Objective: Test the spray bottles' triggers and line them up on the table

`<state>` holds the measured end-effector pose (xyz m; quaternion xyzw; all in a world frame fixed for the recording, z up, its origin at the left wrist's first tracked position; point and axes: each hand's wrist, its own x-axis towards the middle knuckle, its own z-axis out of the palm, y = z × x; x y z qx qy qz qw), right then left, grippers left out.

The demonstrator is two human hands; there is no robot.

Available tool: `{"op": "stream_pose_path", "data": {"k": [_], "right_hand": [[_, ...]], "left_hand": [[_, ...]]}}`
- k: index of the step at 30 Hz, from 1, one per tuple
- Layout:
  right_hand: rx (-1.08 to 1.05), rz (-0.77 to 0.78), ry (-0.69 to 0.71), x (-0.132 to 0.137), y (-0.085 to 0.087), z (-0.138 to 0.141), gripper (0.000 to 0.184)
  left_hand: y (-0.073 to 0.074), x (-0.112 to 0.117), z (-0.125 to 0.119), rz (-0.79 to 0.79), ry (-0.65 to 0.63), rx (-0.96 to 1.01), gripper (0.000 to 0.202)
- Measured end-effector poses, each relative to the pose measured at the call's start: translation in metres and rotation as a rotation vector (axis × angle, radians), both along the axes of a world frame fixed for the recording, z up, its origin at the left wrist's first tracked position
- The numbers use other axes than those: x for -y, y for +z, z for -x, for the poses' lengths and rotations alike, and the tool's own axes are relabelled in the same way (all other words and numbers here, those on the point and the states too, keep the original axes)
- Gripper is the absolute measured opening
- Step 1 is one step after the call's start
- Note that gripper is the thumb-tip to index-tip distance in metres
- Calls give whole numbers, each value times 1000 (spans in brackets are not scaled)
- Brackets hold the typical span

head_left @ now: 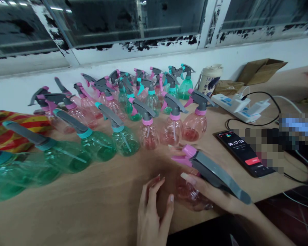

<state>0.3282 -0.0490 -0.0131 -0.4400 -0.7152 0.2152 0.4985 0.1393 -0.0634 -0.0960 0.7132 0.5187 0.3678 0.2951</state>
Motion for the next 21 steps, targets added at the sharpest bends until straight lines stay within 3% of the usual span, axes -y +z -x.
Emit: {"op": "stream_pose_path", "data": {"k": [6,15,21], "right_hand": [[-6,35,-12,1,0,2,33],[-127,137,-15,-2,-4,5,2],[-83,105,-15,-3,0,5,14]], "left_hand": [[0,0,0,12,2,-1,29],[0,1,0,34,10,-4,29],[1,0,0,22,9,-10,30]]}}
